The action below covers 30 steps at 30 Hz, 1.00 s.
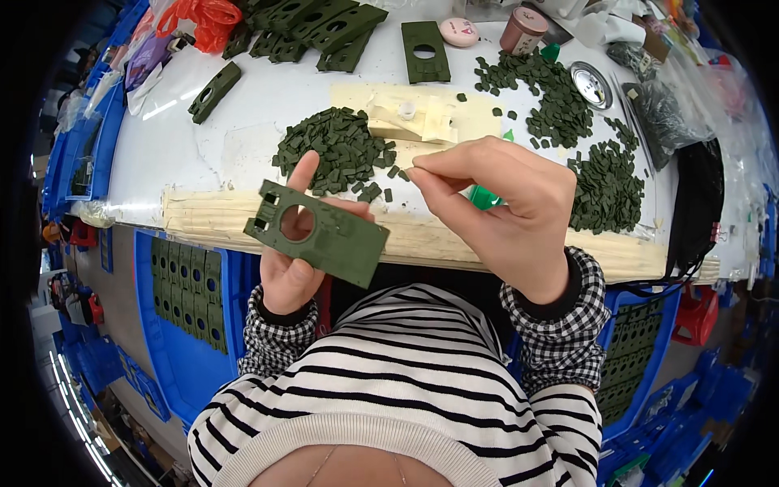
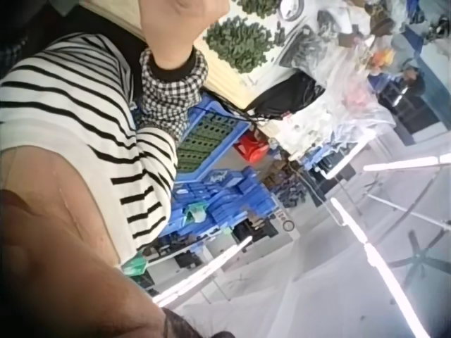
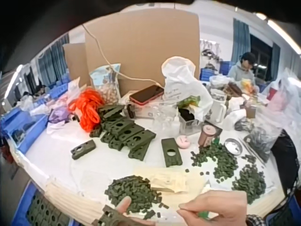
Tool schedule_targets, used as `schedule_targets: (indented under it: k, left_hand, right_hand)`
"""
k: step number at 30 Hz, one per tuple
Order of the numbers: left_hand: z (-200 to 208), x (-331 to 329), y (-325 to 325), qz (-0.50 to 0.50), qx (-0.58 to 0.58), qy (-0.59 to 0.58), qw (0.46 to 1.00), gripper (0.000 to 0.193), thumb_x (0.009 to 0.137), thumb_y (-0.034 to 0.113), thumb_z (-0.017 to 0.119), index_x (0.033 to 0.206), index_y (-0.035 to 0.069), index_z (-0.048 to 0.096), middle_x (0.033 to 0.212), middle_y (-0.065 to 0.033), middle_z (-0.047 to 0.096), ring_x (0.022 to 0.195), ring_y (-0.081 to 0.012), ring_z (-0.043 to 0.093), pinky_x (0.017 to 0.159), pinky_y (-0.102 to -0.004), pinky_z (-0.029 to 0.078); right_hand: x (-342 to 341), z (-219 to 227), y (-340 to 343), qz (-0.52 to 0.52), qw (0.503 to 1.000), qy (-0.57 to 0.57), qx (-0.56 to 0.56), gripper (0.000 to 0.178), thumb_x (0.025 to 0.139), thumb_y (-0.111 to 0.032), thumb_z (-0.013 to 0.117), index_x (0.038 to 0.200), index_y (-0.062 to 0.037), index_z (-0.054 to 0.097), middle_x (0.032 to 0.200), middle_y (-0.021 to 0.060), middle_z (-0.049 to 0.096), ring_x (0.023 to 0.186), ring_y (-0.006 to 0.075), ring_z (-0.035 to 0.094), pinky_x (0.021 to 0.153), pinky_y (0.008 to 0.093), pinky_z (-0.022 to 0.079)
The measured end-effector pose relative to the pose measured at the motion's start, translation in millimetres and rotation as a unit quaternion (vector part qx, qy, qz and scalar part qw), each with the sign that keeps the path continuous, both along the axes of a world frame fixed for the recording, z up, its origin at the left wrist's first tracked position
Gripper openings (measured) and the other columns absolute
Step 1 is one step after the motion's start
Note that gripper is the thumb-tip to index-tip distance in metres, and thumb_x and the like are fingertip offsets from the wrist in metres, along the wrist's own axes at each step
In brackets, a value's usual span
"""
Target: Assembling plastic toy tank models by applying glue and attaching components.
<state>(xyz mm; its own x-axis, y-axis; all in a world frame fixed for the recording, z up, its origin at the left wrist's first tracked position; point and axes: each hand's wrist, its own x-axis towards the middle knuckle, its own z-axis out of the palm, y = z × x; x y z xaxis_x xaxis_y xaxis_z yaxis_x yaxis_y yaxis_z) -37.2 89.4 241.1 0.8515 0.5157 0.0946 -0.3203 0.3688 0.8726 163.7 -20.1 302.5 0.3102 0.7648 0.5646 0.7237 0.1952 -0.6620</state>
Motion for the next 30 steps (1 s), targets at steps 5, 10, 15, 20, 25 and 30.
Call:
schedule_targets:
  k: [5, 10, 15, 20, 25, 30]
  left_hand:
    - [14.7, 11.5, -13.6, -0.129, -0.084, 0.018, 0.988, 0.106, 0.084, 0.03, 0.068, 0.153, 0.012, -0.01, 0.129, -0.0279, 0.053, 0.123, -0.0362, 0.053, 0.105, -0.0472, 0.04]
    - [12.0, 16.4, -18.5, -0.167, -0.073, 0.042, 0.982, 0.096, 0.088, 0.028, 0.06, 0.153, 0.015, -0.01, 0.133, -0.0269, 0.05, 0.124, -0.036, 0.052, 0.107, -0.0481, 0.037]
    - [16.9, 19.7, -22.2, -0.162, -0.074, 0.057, 0.982, 0.09, 0.091, 0.027, 0.054, 0.153, 0.013, -0.009, 0.132, -0.0261, 0.05, 0.124, -0.0349, 0.051, 0.106, -0.0471, 0.038]
    - [12.1, 21.3, -22.3, -0.181, -0.04, 0.053, 0.981, 0.084, 0.094, 0.027, 0.05, 0.153, 0.012, -0.009, 0.13, -0.0247, 0.051, 0.126, -0.0328, 0.049, 0.107, -0.0454, 0.037]
    - [12.9, 25.3, -24.5, -0.181, -0.019, 0.059, 0.981, 0.082, 0.095, 0.027, 0.048, 0.153, 0.011, -0.007, 0.133, -0.0227, 0.049, 0.128, -0.0312, 0.047, 0.108, -0.0448, 0.035]
    - [14.5, 25.9, -26.1, -0.191, -0.004, 0.074, 0.979, 0.081, 0.096, 0.027, 0.048, 0.153, 0.011, -0.006, 0.137, -0.0207, 0.046, 0.128, -0.0308, 0.046, 0.108, -0.0452, 0.035]
  right_hand:
    - [-5.4, -12.3, -14.0, 0.008, 0.968, 0.251, -0.024, 0.011, 0.077, 0.003, 0.076, 0.087, 0.0019, 0.071, 0.08, 0.0085, 0.071, 0.07, 0.0116, 0.067, 0.065, 0.0223, 0.055]
    - [-8.5, -15.1, -21.9, 0.011, 0.933, 0.356, -0.046, 0.013, 0.081, 0.003, 0.072, 0.094, 0.0038, 0.07, 0.083, 0.0086, 0.07, 0.074, 0.012, 0.068, 0.069, 0.0226, 0.056]
    - [-7.9, -14.0, -27.3, 0.026, 0.921, 0.385, -0.052, 0.015, 0.085, 0.004, 0.068, 0.1, 0.0045, 0.07, 0.084, 0.0097, 0.071, 0.074, 0.0121, 0.067, 0.068, 0.0223, 0.056]
    - [-8.1, -12.8, -32.6, 0.033, 0.884, 0.457, -0.089, 0.013, 0.084, 0.003, 0.068, 0.097, 0.006, 0.069, 0.085, 0.0105, 0.071, 0.074, 0.0111, 0.067, 0.068, 0.0219, 0.055]
    - [-9.7, -13.6, -34.3, 0.045, 0.9, 0.428, -0.074, 0.012, 0.083, 0.003, 0.07, 0.093, 0.0066, 0.068, 0.084, 0.0107, 0.071, 0.074, 0.0102, 0.067, 0.069, 0.0211, 0.055]
    - [-12.0, -9.6, -34.7, 0.013, 0.923, 0.38, -0.056, 0.012, 0.082, 0.004, 0.07, 0.094, 0.0066, 0.067, 0.084, 0.0101, 0.07, 0.074, 0.0103, 0.067, 0.068, 0.0209, 0.055]
